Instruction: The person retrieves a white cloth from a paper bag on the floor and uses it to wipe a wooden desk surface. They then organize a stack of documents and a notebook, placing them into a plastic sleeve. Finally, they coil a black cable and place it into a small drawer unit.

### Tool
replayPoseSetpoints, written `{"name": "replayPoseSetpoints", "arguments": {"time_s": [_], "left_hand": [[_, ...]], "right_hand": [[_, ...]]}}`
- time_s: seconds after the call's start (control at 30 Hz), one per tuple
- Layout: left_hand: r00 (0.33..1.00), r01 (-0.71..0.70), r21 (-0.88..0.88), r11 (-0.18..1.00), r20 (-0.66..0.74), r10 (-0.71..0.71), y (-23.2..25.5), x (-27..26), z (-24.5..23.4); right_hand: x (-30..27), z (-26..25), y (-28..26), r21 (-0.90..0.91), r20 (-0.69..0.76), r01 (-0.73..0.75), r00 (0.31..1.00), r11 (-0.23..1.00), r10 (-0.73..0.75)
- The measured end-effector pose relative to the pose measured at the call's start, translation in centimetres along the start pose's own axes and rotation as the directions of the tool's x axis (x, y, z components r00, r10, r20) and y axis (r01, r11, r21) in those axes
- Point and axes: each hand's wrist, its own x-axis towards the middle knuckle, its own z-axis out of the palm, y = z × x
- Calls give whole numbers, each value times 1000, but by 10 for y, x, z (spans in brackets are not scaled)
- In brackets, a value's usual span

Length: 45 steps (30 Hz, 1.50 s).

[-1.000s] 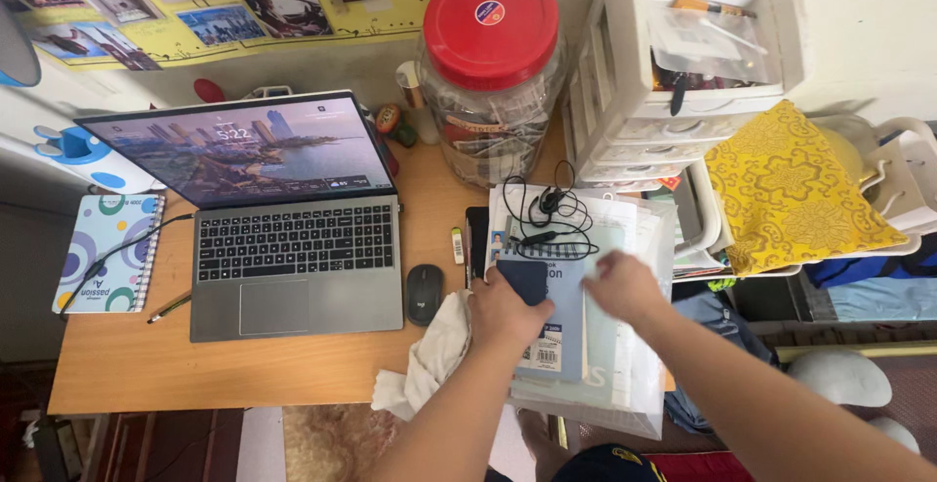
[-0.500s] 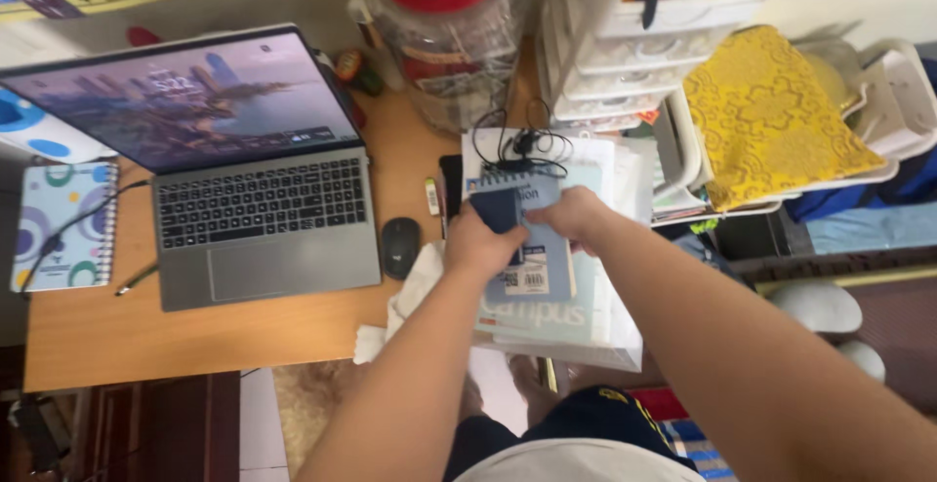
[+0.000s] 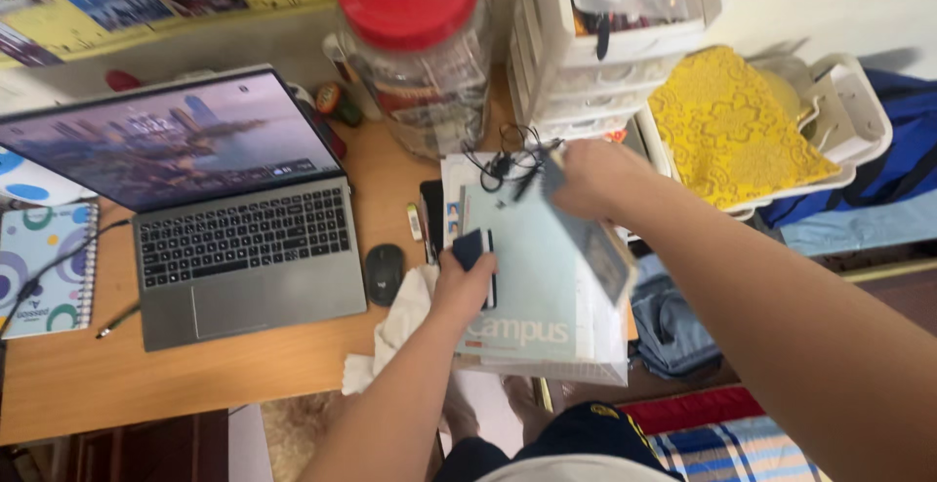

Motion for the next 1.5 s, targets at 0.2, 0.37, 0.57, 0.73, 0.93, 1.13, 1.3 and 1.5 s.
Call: {"name": "replayPoseSetpoints", "arguments": {"time_s": [0.2,0.37,0.57,0.73,0.93,1.13,1.3,1.5], "left_hand": [[961,244,-448,860,229,-154,0,-11,-28],[957,265,-549,793,251,-146,11,-18,-41],[887,433,-705,562,443,-128,56,-34,-43],[907,402,-788,467,415,-80,68,-39,-34],[1000,-22,-266,964,-27,15,30,-7,-12],[991,-21,399,917,-111,71,32,-8,19],[995,100,476,874,-28,-99,60,-30,18],[991,-77,676,733,-31,132,91,-59,37]], "right_hand": [[-31,-38,6,9,-37,-85,996,996,86],[-38,-34,-4,8,70,-7,998,1000,7],[-35,-8,-26,-248,129,201,976,948,-173],[3,6,-12,190,269,70,955,979,-121],[50,109,48,693,325,-273,944,667,49],[37,187,71,604,-171,-89,956,792,238],[47,256,137,618,-715,109,490,779,499],[38,273,185,958,31,-195,797,208,604]]}}
